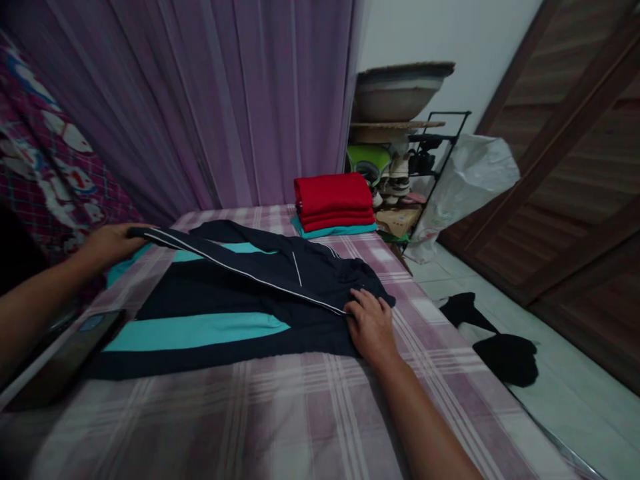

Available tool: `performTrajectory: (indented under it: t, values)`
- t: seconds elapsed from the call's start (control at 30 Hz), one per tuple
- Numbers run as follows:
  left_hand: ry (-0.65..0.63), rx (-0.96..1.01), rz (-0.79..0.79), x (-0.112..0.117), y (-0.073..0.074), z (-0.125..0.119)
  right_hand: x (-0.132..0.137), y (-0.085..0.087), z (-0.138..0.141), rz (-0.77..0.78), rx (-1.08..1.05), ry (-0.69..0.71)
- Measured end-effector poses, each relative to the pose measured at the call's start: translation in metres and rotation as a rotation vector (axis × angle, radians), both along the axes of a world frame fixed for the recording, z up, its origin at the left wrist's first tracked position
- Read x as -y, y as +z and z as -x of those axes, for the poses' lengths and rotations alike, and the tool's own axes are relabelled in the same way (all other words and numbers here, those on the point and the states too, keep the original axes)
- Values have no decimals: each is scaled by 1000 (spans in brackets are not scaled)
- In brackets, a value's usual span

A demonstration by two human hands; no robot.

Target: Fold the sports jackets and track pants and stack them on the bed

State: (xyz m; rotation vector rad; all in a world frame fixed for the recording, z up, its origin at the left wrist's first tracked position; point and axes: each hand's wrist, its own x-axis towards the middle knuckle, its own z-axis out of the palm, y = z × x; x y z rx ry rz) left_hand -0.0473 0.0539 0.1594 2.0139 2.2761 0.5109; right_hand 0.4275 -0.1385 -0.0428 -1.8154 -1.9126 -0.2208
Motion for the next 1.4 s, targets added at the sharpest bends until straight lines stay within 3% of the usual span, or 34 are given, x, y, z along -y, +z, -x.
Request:
performTrajectory:
  t: [0.13,0.3,0.37,0.47,0.6,0.7,0.8,0.87,0.93,1.03,1.13,1.23,1.3,1.4]
  values:
    - [-28,651,158,43,-33,40,-3,-2,-4,37,-45,27]
    - [21,1167,279,93,-76,67,-10,-5,-9,27,-192,115]
    - [8,1299,248,107,-83,67,-13,-6,-10,55,-276,129]
    - [-24,1348,128,121,-80,63,-17,-7,-12,116,-397,101]
    - [-100,1311,21,132,-79,64,-21,-9,-13,143,-493,59]
    - [-104,1202,74,136,-98,70,-21,-10,-12,149,-508,35]
    - [-103,902,174,132,-129,75,-19,-6,-11,161,-474,16]
    - [-141,635,159,127,-143,77,-17,1,-11,185,-422,46]
    - [-192,360,66,124,-148,77,-14,13,-11,258,-357,98]
    - [-177,9,-63,127,-140,69,-14,42,-1,384,-217,113]
    - [-179,-146,-103,133,-131,46,-23,77,43,346,-70,93]
    - [-270,-188,-72,135,-134,11,-38,100,116,248,-50,226]
    - [-288,-218,-5,134,-143,-9,-47,101,166,230,-19,271]
    - [-278,-229,107,131,-160,-24,-53,83,215,293,76,324]
